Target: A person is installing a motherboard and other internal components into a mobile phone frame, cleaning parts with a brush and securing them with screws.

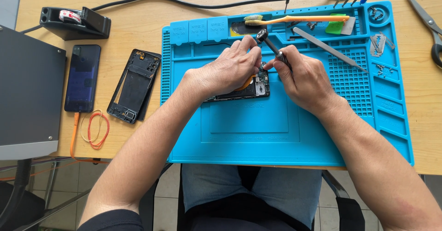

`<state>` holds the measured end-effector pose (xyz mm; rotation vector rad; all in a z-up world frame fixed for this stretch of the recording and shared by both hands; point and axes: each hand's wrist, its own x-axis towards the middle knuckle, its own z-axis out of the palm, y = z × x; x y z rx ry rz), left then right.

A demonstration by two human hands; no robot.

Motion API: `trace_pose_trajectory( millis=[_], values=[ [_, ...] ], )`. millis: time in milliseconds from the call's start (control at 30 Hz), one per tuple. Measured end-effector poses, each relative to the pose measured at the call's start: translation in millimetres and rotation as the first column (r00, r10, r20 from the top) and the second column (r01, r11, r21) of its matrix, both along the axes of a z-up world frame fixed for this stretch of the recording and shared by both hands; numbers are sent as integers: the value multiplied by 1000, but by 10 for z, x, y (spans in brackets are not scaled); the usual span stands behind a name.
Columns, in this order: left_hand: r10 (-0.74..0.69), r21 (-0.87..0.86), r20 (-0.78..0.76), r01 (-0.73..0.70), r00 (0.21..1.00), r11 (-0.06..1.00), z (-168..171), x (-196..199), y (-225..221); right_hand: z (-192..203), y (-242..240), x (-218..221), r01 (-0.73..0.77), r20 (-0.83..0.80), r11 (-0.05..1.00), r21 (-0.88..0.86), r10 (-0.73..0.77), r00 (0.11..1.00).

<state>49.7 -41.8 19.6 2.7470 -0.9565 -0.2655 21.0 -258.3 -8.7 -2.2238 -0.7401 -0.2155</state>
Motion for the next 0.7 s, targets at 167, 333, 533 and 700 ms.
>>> trace_pose_trajectory(
  millis=[167,333,533,700],
  values=[
    [-10,30,20,9,1000,1000,-44,5,-7,-15,-7,7,3,-6,1000,-6,-4,1000],
    [-8,23,15,7,1000,1000,-44,-9,-5,4,-1,5,6,-3,1000,-11,-6,1000],
    [-14,3,-8,14,1000,1000,-35,-10,19,31,0,7,14,0,1000,-16,-14,1000],
    [-20,5,-4,20,1000,1000,-95,-15,24,16,-7,-4,5,-8,1000,0,-5,1000]
  ],
)
